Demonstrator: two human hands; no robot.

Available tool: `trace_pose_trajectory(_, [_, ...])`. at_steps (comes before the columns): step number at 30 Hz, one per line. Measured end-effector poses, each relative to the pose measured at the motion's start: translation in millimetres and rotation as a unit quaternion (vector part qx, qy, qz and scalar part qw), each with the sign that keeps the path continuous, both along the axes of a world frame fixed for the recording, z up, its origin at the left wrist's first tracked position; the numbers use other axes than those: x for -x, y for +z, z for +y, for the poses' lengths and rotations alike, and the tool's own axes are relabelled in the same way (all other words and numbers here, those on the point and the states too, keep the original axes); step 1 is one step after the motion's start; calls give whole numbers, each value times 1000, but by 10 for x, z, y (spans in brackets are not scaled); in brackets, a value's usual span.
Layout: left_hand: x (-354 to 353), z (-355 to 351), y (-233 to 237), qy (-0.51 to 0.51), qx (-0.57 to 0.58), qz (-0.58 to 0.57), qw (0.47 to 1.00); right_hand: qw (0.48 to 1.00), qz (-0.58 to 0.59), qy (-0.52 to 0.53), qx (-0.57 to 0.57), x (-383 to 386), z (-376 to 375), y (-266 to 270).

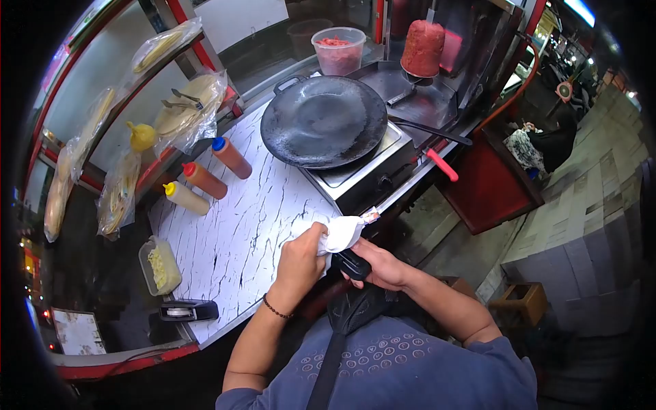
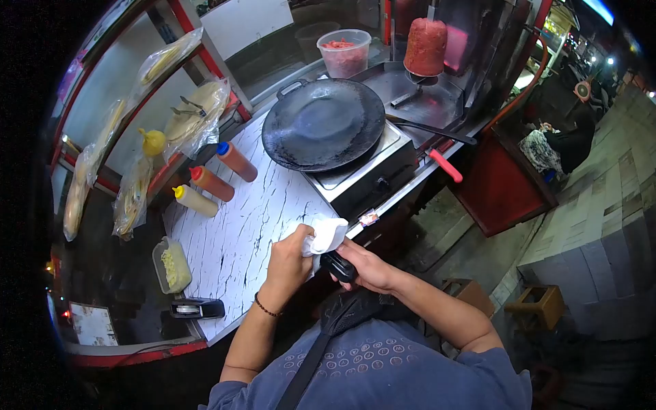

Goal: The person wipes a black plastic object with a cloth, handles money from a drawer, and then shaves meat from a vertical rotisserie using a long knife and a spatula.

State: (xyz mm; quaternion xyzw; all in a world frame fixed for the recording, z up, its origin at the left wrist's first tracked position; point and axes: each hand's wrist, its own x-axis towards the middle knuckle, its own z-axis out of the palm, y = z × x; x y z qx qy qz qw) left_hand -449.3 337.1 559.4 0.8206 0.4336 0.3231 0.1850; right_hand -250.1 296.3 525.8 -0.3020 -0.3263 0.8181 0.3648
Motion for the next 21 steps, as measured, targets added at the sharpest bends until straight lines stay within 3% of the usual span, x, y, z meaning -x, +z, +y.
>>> trace_pose_trajectory(6, [47,-14,-62,-2,27,15,1000,999,8,7,31,68,-21,17])
trace_pose_trajectory(12, [-10,-31,-148,63,-2,21,998,999,-1,-34,35,166,42,-70])
trace_pose_trajectory(15, [88,-122,-76,124,-40,-112,985,994,18,-101,45,246,68,35])
trace_pose_trajectory(21, [456,-118,-13,183,-126,-127,967,993,-40,-108,-3,388,106,50])
